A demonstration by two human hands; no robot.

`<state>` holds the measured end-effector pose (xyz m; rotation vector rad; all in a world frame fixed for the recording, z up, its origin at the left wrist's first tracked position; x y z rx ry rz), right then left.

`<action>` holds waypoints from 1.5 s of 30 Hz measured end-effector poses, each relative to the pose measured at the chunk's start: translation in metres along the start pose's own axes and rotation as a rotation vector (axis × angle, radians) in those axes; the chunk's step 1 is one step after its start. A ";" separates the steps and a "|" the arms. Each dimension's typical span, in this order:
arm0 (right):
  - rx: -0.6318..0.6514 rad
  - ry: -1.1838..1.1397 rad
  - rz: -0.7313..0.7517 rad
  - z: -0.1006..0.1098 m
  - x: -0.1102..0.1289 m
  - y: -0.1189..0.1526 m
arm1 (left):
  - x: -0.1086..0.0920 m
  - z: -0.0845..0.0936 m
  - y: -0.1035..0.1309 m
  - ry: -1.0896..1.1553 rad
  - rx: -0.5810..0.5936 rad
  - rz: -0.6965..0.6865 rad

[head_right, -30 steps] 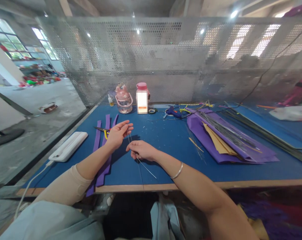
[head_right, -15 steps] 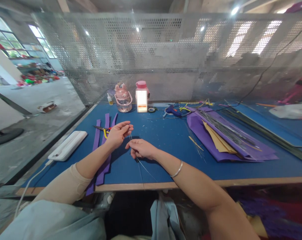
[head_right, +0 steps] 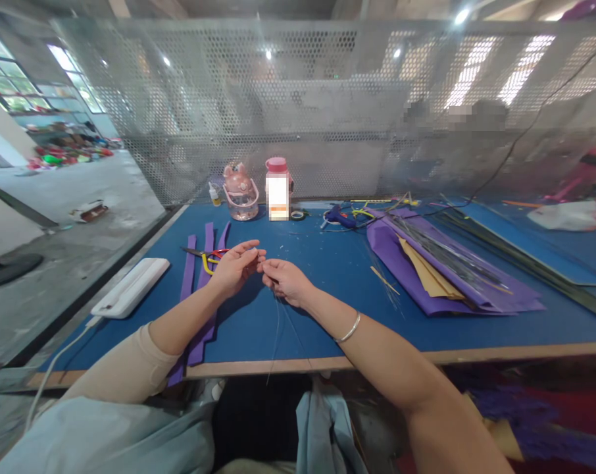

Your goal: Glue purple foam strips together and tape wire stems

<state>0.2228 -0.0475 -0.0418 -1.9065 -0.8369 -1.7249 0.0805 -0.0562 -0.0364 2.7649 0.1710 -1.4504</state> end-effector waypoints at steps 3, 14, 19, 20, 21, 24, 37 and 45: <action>-0.012 0.030 0.005 0.000 -0.002 -0.001 | 0.001 -0.001 0.001 0.005 -0.029 0.011; 0.214 -0.079 -0.201 0.005 -0.002 0.001 | -0.024 0.027 -0.029 0.084 -0.245 -0.104; 0.237 -0.026 -0.252 0.007 -0.006 -0.001 | -0.032 0.029 -0.031 0.059 -0.238 -0.138; 0.238 -0.001 -0.266 0.008 -0.007 -0.001 | -0.032 0.029 -0.031 0.047 -0.234 -0.147; 0.243 0.021 -0.278 0.009 -0.008 -0.001 | -0.033 0.029 -0.030 0.034 -0.229 -0.155; 0.281 0.061 -0.297 0.008 -0.010 0.001 | -0.032 0.029 -0.030 -0.007 -0.218 -0.157; 0.047 0.178 0.011 -0.004 -0.009 -0.004 | -0.011 0.018 -0.021 0.003 -0.198 -0.170; 0.037 0.031 -0.049 -0.016 0.000 0.001 | -0.010 0.012 -0.016 0.061 -0.122 -0.153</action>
Point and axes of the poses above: each hand's wrist, its own y-axis away from the middle knuckle, its own z-axis out of the back of the hand, x = y × z, the point moved 2 cm from there along -y, towards the middle knuckle, and after that the axes turned 10 degrees about y, right-handed, at the moved point
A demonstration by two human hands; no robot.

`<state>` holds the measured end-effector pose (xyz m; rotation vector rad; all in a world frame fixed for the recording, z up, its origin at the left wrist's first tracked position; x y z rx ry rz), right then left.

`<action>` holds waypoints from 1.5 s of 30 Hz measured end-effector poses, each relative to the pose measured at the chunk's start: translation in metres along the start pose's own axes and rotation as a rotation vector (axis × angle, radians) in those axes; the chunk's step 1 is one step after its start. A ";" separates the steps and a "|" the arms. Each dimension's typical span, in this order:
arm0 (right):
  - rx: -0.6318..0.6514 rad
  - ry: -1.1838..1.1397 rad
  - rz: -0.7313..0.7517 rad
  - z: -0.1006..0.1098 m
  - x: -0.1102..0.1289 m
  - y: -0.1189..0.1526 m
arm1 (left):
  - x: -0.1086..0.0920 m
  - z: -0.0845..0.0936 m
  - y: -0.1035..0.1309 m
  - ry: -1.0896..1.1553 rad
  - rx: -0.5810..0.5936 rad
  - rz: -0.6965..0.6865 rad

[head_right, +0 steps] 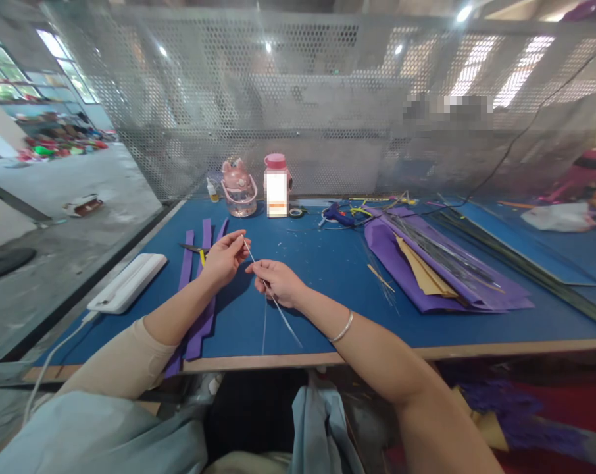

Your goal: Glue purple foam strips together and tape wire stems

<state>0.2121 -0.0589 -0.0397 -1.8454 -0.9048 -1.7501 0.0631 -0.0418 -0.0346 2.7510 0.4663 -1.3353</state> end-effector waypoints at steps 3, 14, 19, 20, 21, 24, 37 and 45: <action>0.003 -0.048 0.008 0.001 0.003 0.004 | -0.003 -0.005 0.005 0.008 0.034 0.030; 0.061 -0.018 -0.035 -0.003 -0.002 0.011 | -0.001 -0.002 0.005 -0.026 -0.002 0.130; -0.150 0.549 -0.060 0.031 -0.001 -0.008 | 0.004 0.001 0.005 -0.047 -0.030 0.193; -0.246 0.719 -0.059 0.045 0.003 -0.017 | 0.006 0.001 0.006 -0.054 -0.032 0.203; -0.326 0.846 -0.059 0.059 0.007 -0.028 | 0.008 0.001 0.007 -0.061 -0.031 0.210; -0.453 1.067 -0.076 0.103 0.026 -0.067 | 0.014 0.002 0.009 -0.080 -0.022 0.224; -0.567 1.572 -0.193 0.166 0.052 -0.135 | 0.021 0.004 0.009 -0.147 -0.036 0.234; -0.187 1.644 0.143 0.132 0.045 0.006 | 0.018 0.005 0.007 -0.200 -0.059 0.227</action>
Point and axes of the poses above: each hand's wrist, its own y-axis away from the middle knuckle, its own z-axis out of the back of the hand, x = y × z, the point moved 2 cm from there along -y, towards the middle knuckle, and after that the axes turned 10 degrees about y, right-handed, at the moved point
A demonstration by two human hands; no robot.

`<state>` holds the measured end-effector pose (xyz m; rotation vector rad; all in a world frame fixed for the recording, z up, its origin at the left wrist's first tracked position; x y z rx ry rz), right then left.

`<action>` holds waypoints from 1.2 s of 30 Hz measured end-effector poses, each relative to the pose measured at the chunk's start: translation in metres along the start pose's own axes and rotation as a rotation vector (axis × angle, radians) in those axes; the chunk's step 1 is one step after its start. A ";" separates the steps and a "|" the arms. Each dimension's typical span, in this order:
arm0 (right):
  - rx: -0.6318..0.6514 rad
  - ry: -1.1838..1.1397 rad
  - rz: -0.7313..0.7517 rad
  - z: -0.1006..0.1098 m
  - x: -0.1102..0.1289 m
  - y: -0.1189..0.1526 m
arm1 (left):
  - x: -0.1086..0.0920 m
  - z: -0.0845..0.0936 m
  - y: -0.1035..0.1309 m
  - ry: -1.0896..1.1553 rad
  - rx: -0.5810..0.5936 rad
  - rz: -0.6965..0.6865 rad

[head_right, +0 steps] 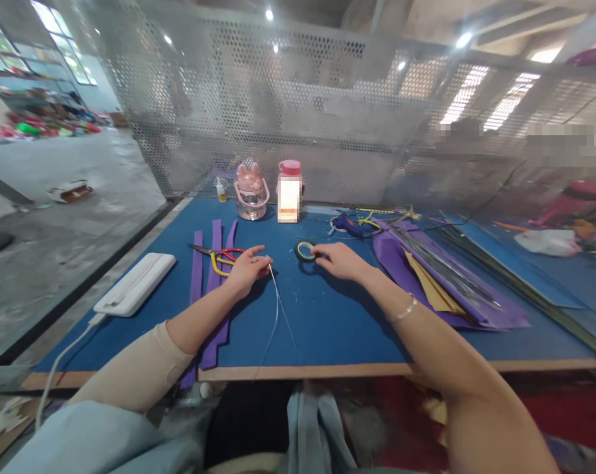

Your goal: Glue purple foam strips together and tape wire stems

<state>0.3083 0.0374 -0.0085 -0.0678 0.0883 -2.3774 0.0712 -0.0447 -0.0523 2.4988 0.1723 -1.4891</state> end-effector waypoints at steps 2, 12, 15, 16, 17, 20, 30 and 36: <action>0.058 0.040 0.100 -0.002 0.000 0.045 | -0.001 0.000 0.000 -0.019 0.004 0.015; 0.097 0.051 -0.410 0.011 -0.014 0.054 | 0.002 -0.006 0.010 -0.102 0.108 0.058; 0.171 0.063 -0.484 0.005 0.005 0.025 | 0.001 -0.007 0.012 -0.116 0.110 0.049; 0.177 0.053 -0.479 0.001 0.013 0.018 | 0.000 -0.008 0.013 -0.119 0.108 0.045; 0.167 0.040 -0.467 -0.002 0.021 0.012 | 0.000 -0.008 0.014 -0.123 0.105 0.041; 0.065 -0.029 -0.397 -0.009 0.038 0.003 | 0.001 -0.010 0.017 -0.135 0.102 0.035; -0.097 -0.025 -0.516 0.001 -0.003 0.033 | 0.008 -0.013 0.024 -0.173 0.137 0.065; 0.114 0.055 -0.394 -0.014 0.022 0.030 | 0.008 -0.015 0.028 -0.215 0.139 0.053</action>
Point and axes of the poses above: each hand's wrist, its own y-axis away from the middle knuckle, its own z-axis out of the back of the hand, x = y × z, the point moved 2 cm from there along -y, towards the middle knuckle, and after that the axes turned 10 degrees about y, right-handed, at the moved point
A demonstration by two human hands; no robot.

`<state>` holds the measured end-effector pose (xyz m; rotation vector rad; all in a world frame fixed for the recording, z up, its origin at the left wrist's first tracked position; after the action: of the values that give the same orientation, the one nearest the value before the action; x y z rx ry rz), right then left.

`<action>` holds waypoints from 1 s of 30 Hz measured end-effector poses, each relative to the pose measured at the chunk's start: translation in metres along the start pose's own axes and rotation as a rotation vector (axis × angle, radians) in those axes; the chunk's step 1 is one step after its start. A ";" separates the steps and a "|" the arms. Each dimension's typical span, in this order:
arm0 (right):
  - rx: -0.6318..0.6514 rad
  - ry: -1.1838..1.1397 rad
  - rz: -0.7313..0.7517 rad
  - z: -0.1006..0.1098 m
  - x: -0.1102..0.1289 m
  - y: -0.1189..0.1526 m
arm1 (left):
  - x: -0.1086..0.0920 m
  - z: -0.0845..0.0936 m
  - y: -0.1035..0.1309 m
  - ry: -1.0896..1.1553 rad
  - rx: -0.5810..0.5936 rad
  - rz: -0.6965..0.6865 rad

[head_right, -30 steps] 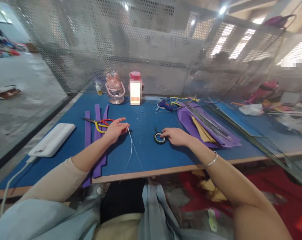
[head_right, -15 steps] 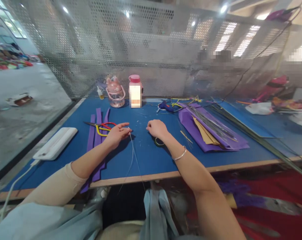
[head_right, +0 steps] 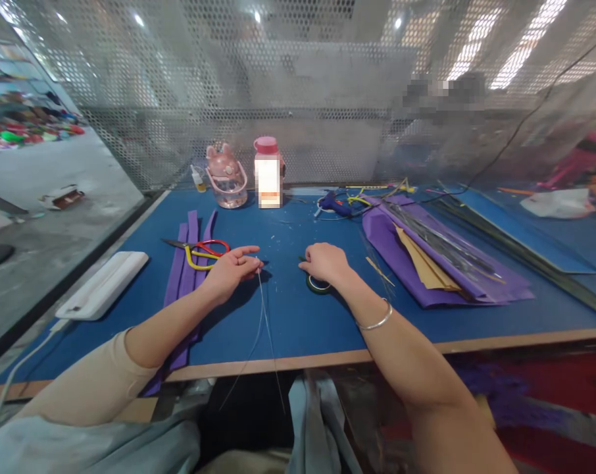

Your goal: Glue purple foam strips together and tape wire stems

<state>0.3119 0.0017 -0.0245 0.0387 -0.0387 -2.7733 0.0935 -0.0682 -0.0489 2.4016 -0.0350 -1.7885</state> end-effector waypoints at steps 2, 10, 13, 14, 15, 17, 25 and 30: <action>-0.078 -0.081 0.074 -0.003 0.013 0.000 | 0.000 -0.002 0.002 -0.006 0.000 0.000; 0.131 -1.063 0.350 -0.016 0.046 0.002 | 0.003 -0.008 0.007 -0.001 0.025 -0.015; 0.128 -1.048 0.348 -0.017 0.050 0.004 | 0.004 -0.009 0.008 -0.003 0.040 -0.050; 0.124 -1.040 0.340 -0.017 0.051 0.004 | 0.003 -0.009 0.008 -0.004 0.040 -0.064; 0.121 -1.033 0.336 -0.017 0.051 0.004 | 0.003 -0.009 0.007 -0.006 0.038 -0.080; 0.117 -1.026 0.342 -0.019 0.051 0.004 | 0.002 -0.008 0.007 -0.011 0.025 -0.113; 0.083 -0.989 0.368 -0.026 0.049 0.000 | 0.000 -0.008 0.007 -0.039 0.002 -0.140; 0.052 -0.971 0.316 -0.024 0.045 -0.002 | -0.001 -0.008 0.007 -0.045 -0.010 -0.135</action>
<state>0.2698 -0.0129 -0.0500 -1.1731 -0.3270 -2.2169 0.1011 -0.0745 -0.0451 2.4093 0.1336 -1.8946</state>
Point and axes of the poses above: each hand's wrist, its own y-axis away from the middle knuckle, its own z-axis out of the back of the hand, x = y × z, the point moved 2 cm from there along -y, towards the middle knuckle, and after that the axes turned 10 degrees about y, right-handed, at the moved point
